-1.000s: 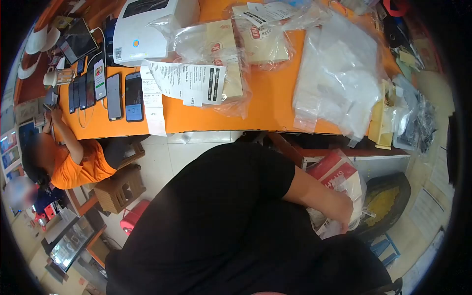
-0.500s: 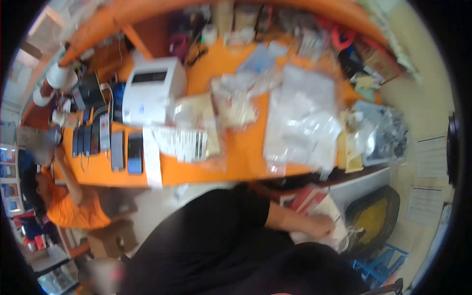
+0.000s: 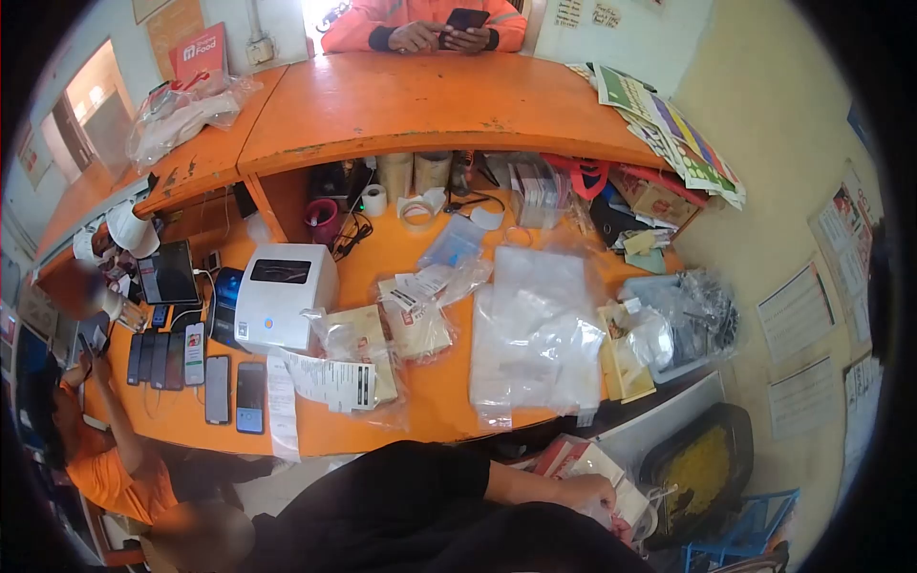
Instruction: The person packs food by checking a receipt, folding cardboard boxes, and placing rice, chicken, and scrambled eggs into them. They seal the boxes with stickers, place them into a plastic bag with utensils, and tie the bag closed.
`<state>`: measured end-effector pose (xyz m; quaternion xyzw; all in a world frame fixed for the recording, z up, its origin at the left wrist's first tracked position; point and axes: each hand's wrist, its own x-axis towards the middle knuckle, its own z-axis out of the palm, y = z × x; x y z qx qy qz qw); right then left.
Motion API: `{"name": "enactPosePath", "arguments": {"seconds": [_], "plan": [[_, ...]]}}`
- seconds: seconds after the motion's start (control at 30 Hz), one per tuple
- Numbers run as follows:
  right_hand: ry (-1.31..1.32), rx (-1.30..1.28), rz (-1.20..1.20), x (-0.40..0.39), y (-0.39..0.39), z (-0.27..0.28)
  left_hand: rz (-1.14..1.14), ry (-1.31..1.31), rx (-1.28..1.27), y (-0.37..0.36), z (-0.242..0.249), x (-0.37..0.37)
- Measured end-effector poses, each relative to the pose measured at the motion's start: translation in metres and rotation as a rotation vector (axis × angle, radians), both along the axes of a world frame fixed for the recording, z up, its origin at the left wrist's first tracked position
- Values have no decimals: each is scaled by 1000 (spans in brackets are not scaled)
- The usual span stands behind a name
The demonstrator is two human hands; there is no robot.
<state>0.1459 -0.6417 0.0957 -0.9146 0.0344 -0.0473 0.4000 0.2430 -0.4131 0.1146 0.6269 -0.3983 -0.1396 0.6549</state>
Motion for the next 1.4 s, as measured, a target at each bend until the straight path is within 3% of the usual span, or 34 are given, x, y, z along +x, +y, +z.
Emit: {"name": "enactPosePath", "arguments": {"seconds": [0.17,0.27,0.37,0.4,0.47,0.57,0.67,0.7,0.8,0.87,0.9,0.97,1.03,1.13,1.23,1.4], "plan": [[-4,113,8,1,-24,-31,-57,-94,161,3,7,3],[-450,-474,255,5,32,34,-16,-168,298,-1,9,-4],[43,45,-331,-9,16,31,-17,-158,244,0,6,-3],[-27,105,-290,-11,20,37,-18,-189,214,2,2,-1],[-291,-391,-59,-15,43,84,-50,-230,145,7,1,1],[-457,-391,-143,-17,38,105,-58,-14,146,45,25,-5],[-453,-329,-306,-29,33,119,443,-579,309,114,59,-10],[-508,-311,-334,-32,28,117,548,-549,241,146,71,-14],[-531,-288,-430,-43,19,117,1144,-742,444,274,100,-38],[-554,-310,-413,-44,18,118,1739,-1029,982,361,106,-70],[-522,-212,-410,-44,20,117,1930,-962,1234,386,103,-89],[-510,-150,-368,-40,23,112,1809,-344,1987,404,101,-116],[-532,-106,-304,-37,27,106,1515,16,1907,404,90,-124],[-550,-14,-217,-37,30,100,1261,49,1693,421,60,-98],[-533,-21,-186,-48,24,98,1365,83,1348,457,14,-76],[-518,20,-255,-84,1,89,1539,87,981,513,-2,-65]]}}
